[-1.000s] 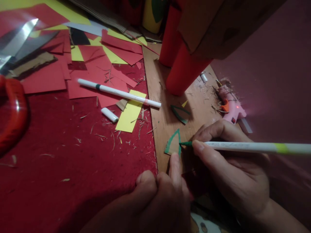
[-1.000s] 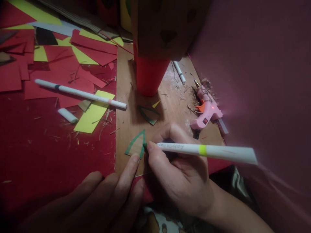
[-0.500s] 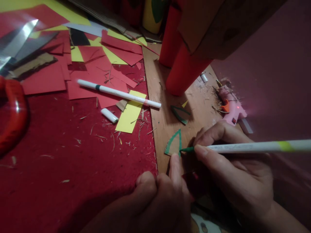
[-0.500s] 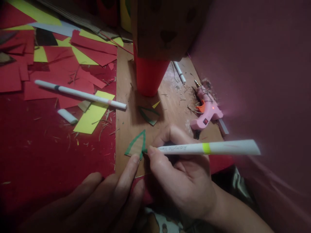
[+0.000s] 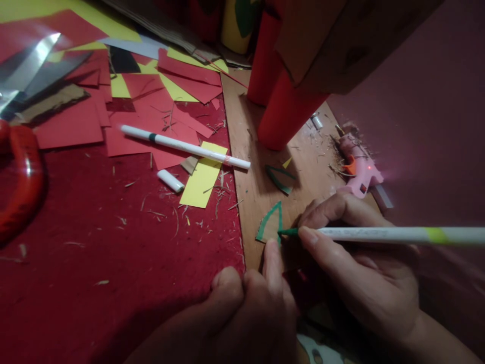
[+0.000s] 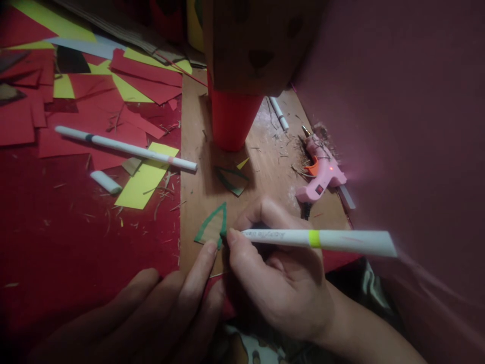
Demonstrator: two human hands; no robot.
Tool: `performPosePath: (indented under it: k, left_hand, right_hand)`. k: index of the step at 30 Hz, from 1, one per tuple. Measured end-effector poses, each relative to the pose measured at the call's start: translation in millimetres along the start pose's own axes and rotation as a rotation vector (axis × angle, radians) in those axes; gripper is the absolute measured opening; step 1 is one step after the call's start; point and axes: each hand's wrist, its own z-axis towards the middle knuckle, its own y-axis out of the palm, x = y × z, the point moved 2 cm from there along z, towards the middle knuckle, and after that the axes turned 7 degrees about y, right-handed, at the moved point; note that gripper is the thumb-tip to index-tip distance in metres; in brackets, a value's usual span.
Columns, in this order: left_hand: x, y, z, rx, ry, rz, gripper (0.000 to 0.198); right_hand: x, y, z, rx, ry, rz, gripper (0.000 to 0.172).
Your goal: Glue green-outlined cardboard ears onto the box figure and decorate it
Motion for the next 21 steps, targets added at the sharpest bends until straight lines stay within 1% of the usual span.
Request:
performPosePath:
  k: [5,9,13,15,18,20,21]
  left_hand:
    - [0.1,3.5,0.6,0.014,-0.001,-0.014,0.028]
    - [1.4,2.9,1.2,0.033,-0.004,-0.007,0.027]
    - [2.6,3.4,0.5,-0.001,-0.007,0.001,0.028]
    - [2.4,3.3,0.0,0.012,-0.009,0.003,0.028]
    - [1.8,2.2,0.0,0.038,-0.003,0.009,0.025]
    - [2.6,1.8,-0.2,0.018,-0.007,0.002,0.025]
    - [3.6,1.9,-0.7,-0.003,-0.016,-0.004,0.025]
  right_hand:
    - [-1.7,-1.6,0.9,-0.018,-0.009,-0.006,0.021]
    - [0.3,-3.1,0.3,-0.063,-0.011,-0.016,0.02]
    - [2.4,-3.7,0.1,-0.106,-0.029,-0.001,0.019]
    - [1.9,-3.9,0.0,-0.092,-0.03,-0.002,0.019]
    - [-0.1,-4.8,-0.5,-0.026,-0.007,-0.018,0.02]
    - [-1.6,-4.9,-0.7,-0.01,-0.004,-0.032,0.02]
    - [-2.3,-4.6,-0.8,-0.022,-0.008,-0.04,0.02]
